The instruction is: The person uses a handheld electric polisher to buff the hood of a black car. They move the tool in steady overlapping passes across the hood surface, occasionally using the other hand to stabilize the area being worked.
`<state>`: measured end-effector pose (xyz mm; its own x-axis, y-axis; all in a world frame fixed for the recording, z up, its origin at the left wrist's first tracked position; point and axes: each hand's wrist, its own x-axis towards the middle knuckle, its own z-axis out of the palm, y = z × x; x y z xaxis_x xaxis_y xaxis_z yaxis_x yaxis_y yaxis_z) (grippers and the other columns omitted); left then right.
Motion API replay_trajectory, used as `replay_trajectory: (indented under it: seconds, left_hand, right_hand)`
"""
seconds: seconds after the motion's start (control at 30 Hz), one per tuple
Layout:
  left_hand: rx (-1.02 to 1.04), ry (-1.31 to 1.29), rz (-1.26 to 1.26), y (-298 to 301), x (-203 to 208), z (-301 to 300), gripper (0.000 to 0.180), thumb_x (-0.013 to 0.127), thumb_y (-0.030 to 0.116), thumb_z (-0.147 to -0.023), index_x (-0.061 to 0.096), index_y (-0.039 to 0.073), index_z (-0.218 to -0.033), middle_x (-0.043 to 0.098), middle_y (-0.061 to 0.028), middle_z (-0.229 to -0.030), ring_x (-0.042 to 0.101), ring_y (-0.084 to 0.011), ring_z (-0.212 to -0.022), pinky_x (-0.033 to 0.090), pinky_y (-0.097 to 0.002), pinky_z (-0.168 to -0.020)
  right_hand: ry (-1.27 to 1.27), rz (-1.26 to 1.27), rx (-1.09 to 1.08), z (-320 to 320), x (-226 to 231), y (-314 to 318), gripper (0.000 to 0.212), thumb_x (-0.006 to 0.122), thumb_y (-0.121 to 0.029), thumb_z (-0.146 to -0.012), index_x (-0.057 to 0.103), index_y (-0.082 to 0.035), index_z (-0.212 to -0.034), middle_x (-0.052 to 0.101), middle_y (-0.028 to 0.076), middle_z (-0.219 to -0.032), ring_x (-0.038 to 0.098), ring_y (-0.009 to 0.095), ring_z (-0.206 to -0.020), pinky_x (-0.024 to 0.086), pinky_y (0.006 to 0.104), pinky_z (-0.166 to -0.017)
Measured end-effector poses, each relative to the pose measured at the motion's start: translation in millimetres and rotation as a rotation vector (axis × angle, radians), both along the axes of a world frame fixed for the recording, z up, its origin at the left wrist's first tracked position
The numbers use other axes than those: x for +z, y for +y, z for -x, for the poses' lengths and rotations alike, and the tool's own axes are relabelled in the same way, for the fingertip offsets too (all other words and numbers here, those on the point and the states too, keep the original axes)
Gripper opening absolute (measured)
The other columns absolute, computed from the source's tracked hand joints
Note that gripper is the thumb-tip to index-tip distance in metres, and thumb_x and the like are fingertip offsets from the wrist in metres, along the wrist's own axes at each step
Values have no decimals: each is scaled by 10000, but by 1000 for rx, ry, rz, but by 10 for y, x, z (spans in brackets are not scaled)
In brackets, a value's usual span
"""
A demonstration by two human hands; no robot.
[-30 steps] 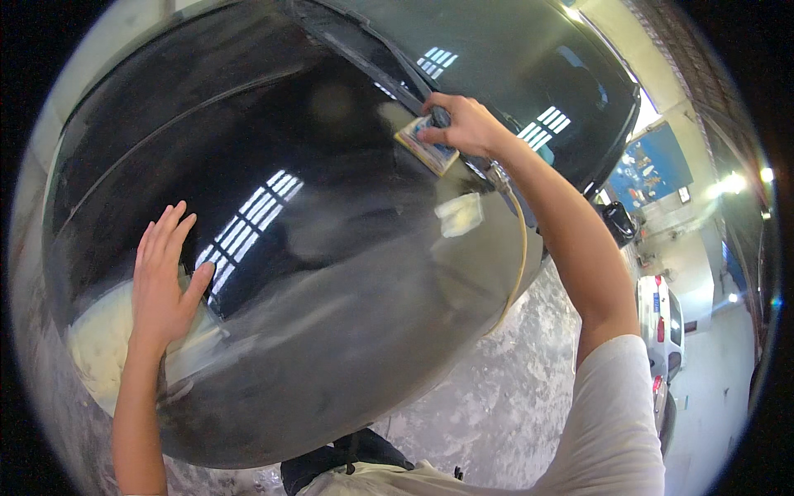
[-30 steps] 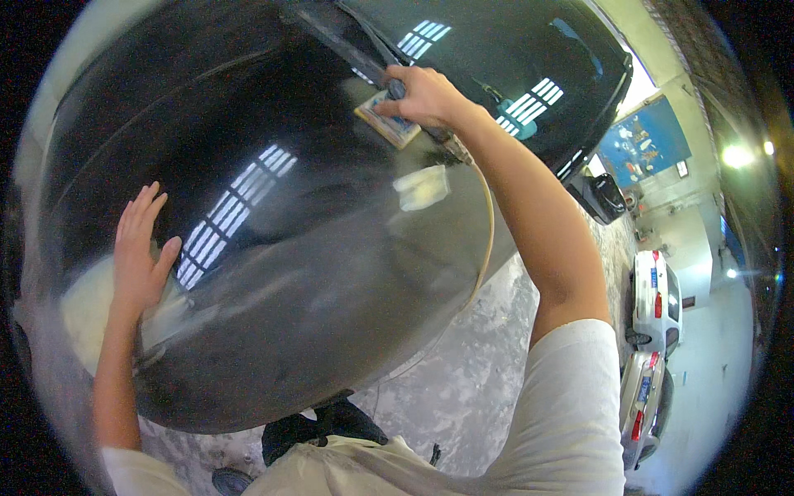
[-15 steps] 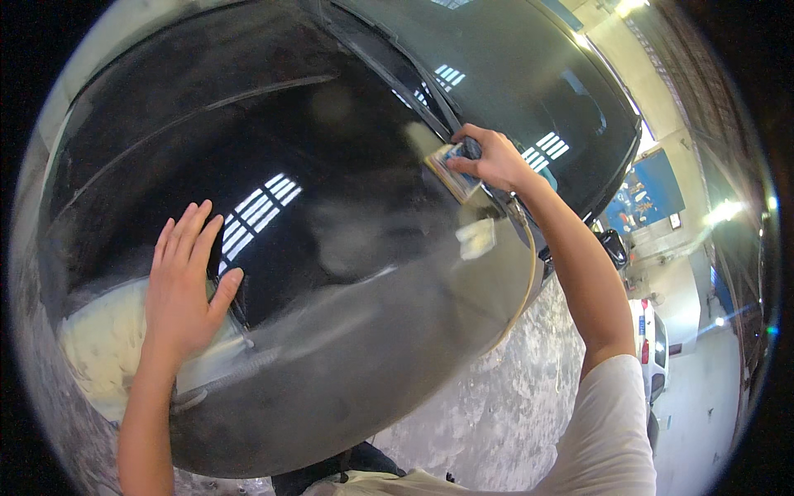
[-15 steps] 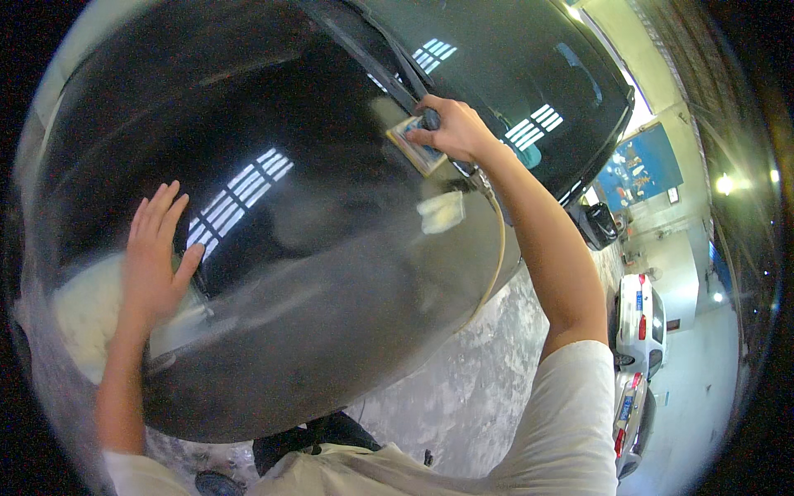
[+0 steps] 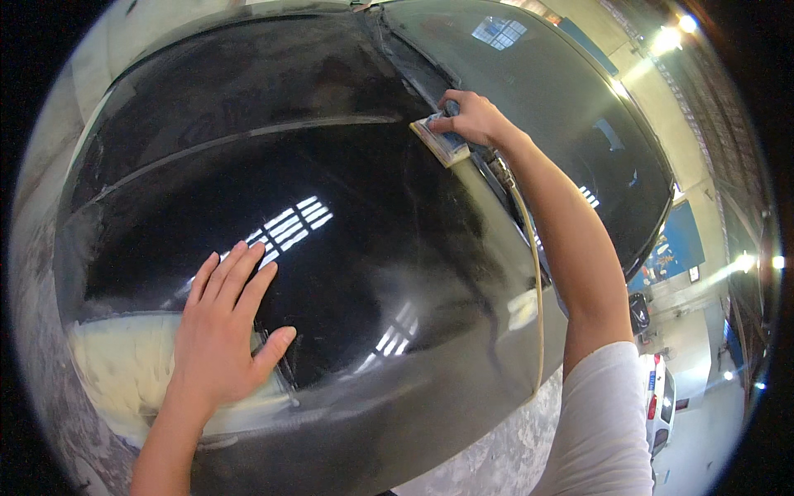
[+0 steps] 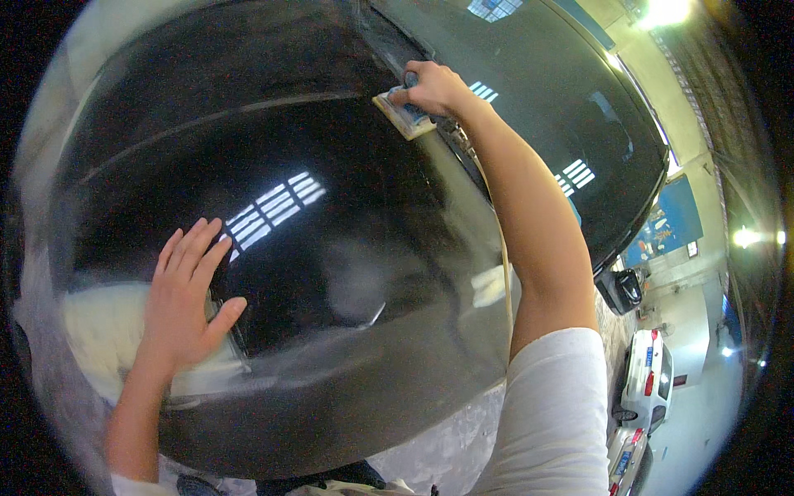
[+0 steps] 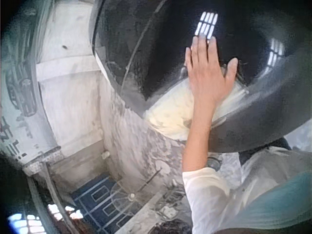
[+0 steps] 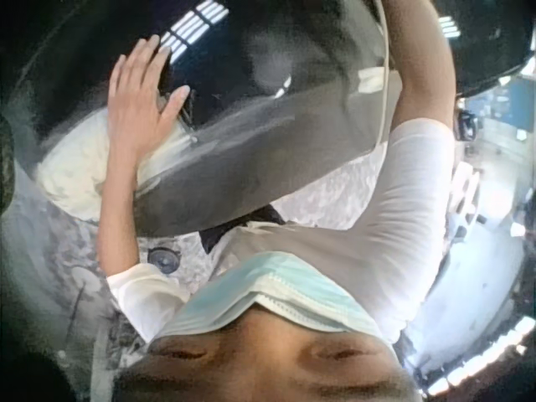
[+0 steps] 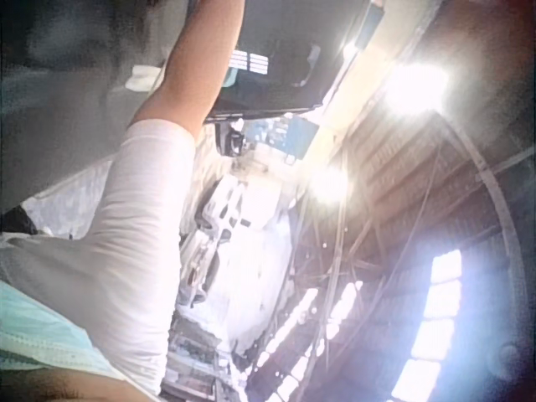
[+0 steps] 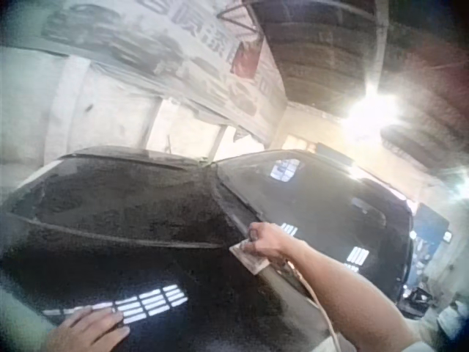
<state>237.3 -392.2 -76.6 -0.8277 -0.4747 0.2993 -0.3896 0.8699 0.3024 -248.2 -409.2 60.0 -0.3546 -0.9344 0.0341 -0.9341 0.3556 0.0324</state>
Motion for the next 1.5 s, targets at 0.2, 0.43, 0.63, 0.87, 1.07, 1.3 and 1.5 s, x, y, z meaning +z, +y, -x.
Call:
replay_trajectory:
  seconds: [0.2,0.43,0.63,0.87,1.07,1.3,1.5]
  left_hand:
    - [-20,39,-28,5,16,32,704,711,461,-939,615,9,-1470,511,-212,-1620,429,-386,-1550,268,-571,-1300]
    - [-31,107,-13,-2,13,34,701,729,465,-933,625,-2,-1445,530,-214,-1598,462,-396,-1518,297,-571,-1285]
    - [-27,100,3,-55,15,-26,706,723,451,-944,604,-2,-1472,512,-211,-1615,439,-386,-1539,289,-566,-1293]
    - [-30,98,-19,-20,-54,17,696,691,423,-964,552,23,-1516,471,-184,-1662,394,-390,-1571,245,-565,-1320]
    - [-31,112,4,-29,-67,20,699,714,416,-961,572,1,-1505,478,-196,-1645,393,-356,-1573,253,-542,-1319]
    - [-25,120,-23,-9,-76,40,694,712,376,-949,554,12,-1518,457,-182,-1668,367,-363,-1587,228,-545,-1331]
    - [-17,93,-18,-1,-64,37,708,695,422,-958,570,1,-1514,465,-183,-1661,364,-340,-1591,225,-539,-1332]
  right_hand:
    - [44,-11,-11,232,-72,-613,857,827,-593,-777,671,-111,-1467,728,251,-1343,696,432,-1245,550,483,-1072]
    - [-9,-10,-12,254,-56,-527,888,835,-603,-776,663,-76,-1470,714,264,-1370,685,430,-1275,538,487,-1088]
    - [-53,-7,-13,54,15,72,730,826,-585,-797,726,-94,-1328,748,263,-1271,705,462,-1198,556,495,-1036]
    - [-83,-7,-92,-143,-12,1058,640,834,-531,-815,730,-99,-1275,770,272,-1130,733,452,-1103,567,505,-969]
    - [-96,11,-162,-266,-37,1832,601,839,-465,-839,721,-67,-1274,761,296,-1151,735,464,-1110,564,504,-965]
    - [-138,-1,-228,-397,-24,2464,593,849,-449,-845,713,-68,-1278,763,275,-1113,744,435,-1075,560,484,-948]
    - [-125,19,-183,-283,-28,2061,579,854,-449,-833,724,-66,-1247,761,288,-1067,752,430,-1049,570,486,-922]
